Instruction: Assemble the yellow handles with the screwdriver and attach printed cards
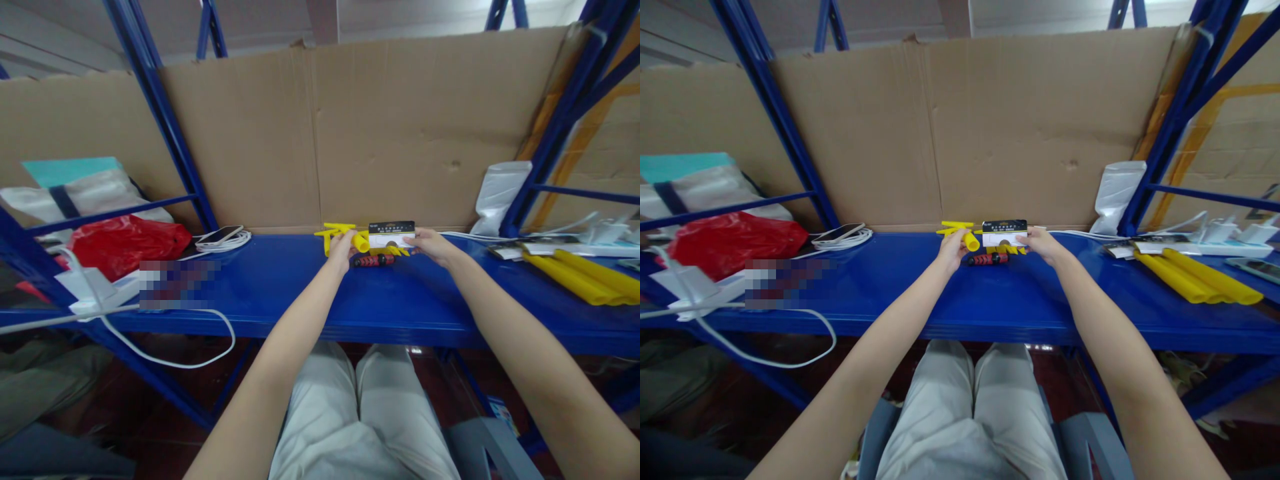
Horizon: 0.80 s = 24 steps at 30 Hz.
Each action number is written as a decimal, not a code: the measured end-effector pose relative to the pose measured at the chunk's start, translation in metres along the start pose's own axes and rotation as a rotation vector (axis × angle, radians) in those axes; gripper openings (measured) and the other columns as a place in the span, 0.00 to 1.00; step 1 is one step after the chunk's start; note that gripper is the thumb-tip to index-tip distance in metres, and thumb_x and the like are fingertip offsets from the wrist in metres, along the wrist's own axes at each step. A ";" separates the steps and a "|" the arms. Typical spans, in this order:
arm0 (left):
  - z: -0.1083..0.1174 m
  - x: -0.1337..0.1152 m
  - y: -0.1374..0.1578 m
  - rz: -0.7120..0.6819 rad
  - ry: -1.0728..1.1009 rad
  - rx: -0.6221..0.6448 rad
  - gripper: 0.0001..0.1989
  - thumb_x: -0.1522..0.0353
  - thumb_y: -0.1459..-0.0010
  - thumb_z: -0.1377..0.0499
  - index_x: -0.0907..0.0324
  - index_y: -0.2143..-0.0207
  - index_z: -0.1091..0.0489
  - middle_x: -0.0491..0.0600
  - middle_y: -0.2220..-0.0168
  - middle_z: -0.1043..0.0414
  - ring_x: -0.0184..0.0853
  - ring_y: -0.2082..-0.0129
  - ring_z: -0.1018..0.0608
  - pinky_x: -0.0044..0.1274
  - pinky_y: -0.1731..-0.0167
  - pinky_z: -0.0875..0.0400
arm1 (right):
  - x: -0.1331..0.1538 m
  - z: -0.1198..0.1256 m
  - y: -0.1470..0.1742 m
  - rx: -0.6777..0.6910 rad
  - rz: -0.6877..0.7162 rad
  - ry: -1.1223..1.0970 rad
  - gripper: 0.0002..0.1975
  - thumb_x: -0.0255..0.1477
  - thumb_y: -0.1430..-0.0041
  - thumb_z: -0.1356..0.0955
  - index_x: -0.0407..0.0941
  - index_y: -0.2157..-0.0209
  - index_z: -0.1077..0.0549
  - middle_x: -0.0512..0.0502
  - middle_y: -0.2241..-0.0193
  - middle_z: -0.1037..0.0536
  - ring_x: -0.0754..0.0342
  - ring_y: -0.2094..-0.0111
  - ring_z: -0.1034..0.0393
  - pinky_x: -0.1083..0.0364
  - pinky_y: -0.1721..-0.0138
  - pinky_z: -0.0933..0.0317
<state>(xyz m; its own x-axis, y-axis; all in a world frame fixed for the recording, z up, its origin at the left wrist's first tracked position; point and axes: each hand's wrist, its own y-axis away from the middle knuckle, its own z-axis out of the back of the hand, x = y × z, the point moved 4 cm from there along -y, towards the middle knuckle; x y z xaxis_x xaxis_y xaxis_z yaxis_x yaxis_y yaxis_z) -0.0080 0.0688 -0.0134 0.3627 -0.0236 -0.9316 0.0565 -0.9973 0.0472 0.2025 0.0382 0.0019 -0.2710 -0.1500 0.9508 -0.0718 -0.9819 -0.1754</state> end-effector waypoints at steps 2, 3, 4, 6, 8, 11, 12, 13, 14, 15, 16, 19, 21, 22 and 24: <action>0.004 -0.004 -0.002 -0.038 0.058 -0.014 0.04 0.74 0.43 0.43 0.62 0.64 0.30 0.44 0.77 0.28 0.24 0.80 0.26 0.15 0.77 0.30 | 0.000 -0.001 0.000 0.003 -0.006 -0.014 0.03 0.22 0.48 0.31 0.43 0.71 0.26 0.48 0.71 0.21 0.60 0.75 0.32 0.63 0.77 0.43; 0.005 -0.005 -0.002 -0.050 0.063 -0.025 0.04 0.74 0.42 0.43 0.62 0.64 0.30 0.43 0.77 0.28 0.23 0.81 0.27 0.15 0.78 0.31 | 0.000 -0.001 0.000 0.008 -0.008 -0.023 0.03 0.21 0.47 0.32 0.43 0.71 0.26 0.48 0.71 0.21 0.60 0.75 0.32 0.63 0.77 0.43; 0.007 -0.006 -0.003 -0.054 0.049 -0.043 0.04 0.73 0.42 0.43 0.62 0.63 0.30 0.43 0.77 0.28 0.23 0.82 0.28 0.15 0.79 0.32 | 0.000 -0.001 0.000 0.010 -0.008 -0.029 0.04 0.21 0.46 0.33 0.43 0.70 0.26 0.48 0.71 0.21 0.60 0.74 0.32 0.63 0.77 0.43; 0.011 -0.006 -0.004 -0.057 0.004 -0.083 0.05 0.72 0.41 0.43 0.62 0.62 0.31 0.44 0.77 0.28 0.23 0.84 0.29 0.15 0.80 0.34 | 0.000 -0.001 0.000 0.015 -0.009 -0.030 0.04 0.22 0.44 0.34 0.43 0.69 0.26 0.47 0.70 0.21 0.60 0.73 0.31 0.63 0.76 0.42; 0.014 -0.005 -0.005 -0.057 -0.034 -0.123 0.06 0.70 0.41 0.42 0.63 0.61 0.30 0.45 0.76 0.27 0.24 0.84 0.30 0.16 0.82 0.34 | 0.001 -0.001 0.001 0.025 -0.002 -0.031 0.04 0.24 0.44 0.34 0.43 0.69 0.27 0.46 0.69 0.21 0.59 0.72 0.30 0.62 0.74 0.40; 0.016 -0.003 -0.005 -0.060 -0.056 -0.160 0.09 0.67 0.40 0.42 0.64 0.61 0.30 0.47 0.75 0.26 0.25 0.83 0.27 0.16 0.82 0.35 | 0.003 -0.003 0.003 0.071 0.017 -0.056 0.02 0.26 0.45 0.32 0.43 0.68 0.27 0.46 0.69 0.21 0.57 0.69 0.29 0.60 0.71 0.37; 0.016 -0.003 -0.006 -0.063 -0.058 -0.160 0.10 0.66 0.40 0.42 0.63 0.60 0.30 0.48 0.74 0.25 0.26 0.82 0.26 0.16 0.82 0.34 | 0.003 -0.004 0.003 0.084 0.022 -0.067 0.02 0.27 0.45 0.32 0.43 0.68 0.27 0.46 0.69 0.21 0.56 0.69 0.29 0.59 0.71 0.36; 0.016 -0.002 -0.006 -0.068 -0.058 -0.153 0.10 0.65 0.40 0.42 0.63 0.60 0.30 0.49 0.73 0.24 0.27 0.81 0.24 0.16 0.82 0.34 | 0.004 -0.005 0.004 0.095 0.023 -0.079 0.02 0.27 0.45 0.32 0.44 0.68 0.27 0.46 0.69 0.22 0.56 0.69 0.29 0.59 0.70 0.36; 0.015 -0.002 -0.006 -0.075 -0.059 -0.141 0.11 0.64 0.40 0.42 0.63 0.60 0.30 0.50 0.71 0.24 0.28 0.79 0.23 0.16 0.82 0.34 | 0.004 -0.007 0.005 0.105 0.023 -0.092 0.02 0.26 0.44 0.32 0.44 0.68 0.27 0.46 0.69 0.22 0.56 0.70 0.29 0.59 0.70 0.36; 0.015 -0.003 -0.006 -0.082 -0.060 -0.128 0.11 0.64 0.40 0.42 0.62 0.60 0.31 0.51 0.70 0.24 0.28 0.78 0.23 0.16 0.82 0.34 | 0.004 -0.008 0.005 0.112 0.018 -0.110 0.02 0.26 0.44 0.32 0.43 0.68 0.27 0.46 0.70 0.22 0.57 0.70 0.29 0.59 0.70 0.36; 0.014 -0.003 -0.005 -0.092 -0.061 -0.115 0.11 0.63 0.40 0.42 0.62 0.60 0.31 0.51 0.70 0.23 0.28 0.78 0.22 0.16 0.82 0.34 | 0.004 -0.011 0.005 0.120 0.010 -0.133 0.02 0.24 0.44 0.32 0.43 0.68 0.27 0.46 0.70 0.22 0.57 0.71 0.29 0.59 0.69 0.36; 0.011 -0.006 -0.002 -0.113 -0.061 -0.091 0.09 0.64 0.39 0.43 0.61 0.60 0.34 0.50 0.69 0.24 0.26 0.80 0.24 0.15 0.82 0.35 | 0.003 -0.019 0.005 0.135 -0.025 -0.212 0.04 0.20 0.46 0.32 0.43 0.68 0.27 0.47 0.71 0.21 0.58 0.72 0.29 0.60 0.69 0.36; 0.009 -0.007 0.001 -0.113 -0.054 -0.075 0.09 0.66 0.39 0.43 0.60 0.59 0.37 0.46 0.71 0.25 0.24 0.82 0.26 0.15 0.82 0.36 | 0.003 -0.024 0.005 0.120 -0.038 -0.252 0.06 0.19 0.45 0.33 0.43 0.69 0.27 0.49 0.72 0.21 0.60 0.73 0.29 0.61 0.70 0.37; 0.008 -0.008 0.003 -0.110 -0.049 -0.064 0.09 0.66 0.39 0.43 0.59 0.59 0.39 0.44 0.72 0.27 0.23 0.83 0.27 0.15 0.82 0.36 | 0.003 -0.026 0.006 0.116 -0.039 -0.269 0.07 0.18 0.45 0.34 0.44 0.70 0.27 0.50 0.72 0.22 0.60 0.73 0.30 0.61 0.71 0.37; 0.006 -0.008 0.007 -0.104 -0.034 -0.031 0.09 0.67 0.39 0.43 0.58 0.59 0.40 0.41 0.74 0.30 0.22 0.84 0.29 0.15 0.81 0.35 | 0.004 -0.030 0.007 0.106 -0.031 -0.297 0.08 0.17 0.44 0.35 0.44 0.71 0.27 0.51 0.73 0.22 0.61 0.73 0.30 0.62 0.71 0.38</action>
<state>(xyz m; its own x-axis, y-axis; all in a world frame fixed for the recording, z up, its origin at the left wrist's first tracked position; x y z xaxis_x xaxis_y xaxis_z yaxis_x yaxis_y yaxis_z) -0.0162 0.0618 -0.0074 0.3215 0.0770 -0.9438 0.1209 -0.9919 -0.0398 0.1717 0.0345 -0.0031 0.0226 -0.1318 0.9910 0.0294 -0.9908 -0.1325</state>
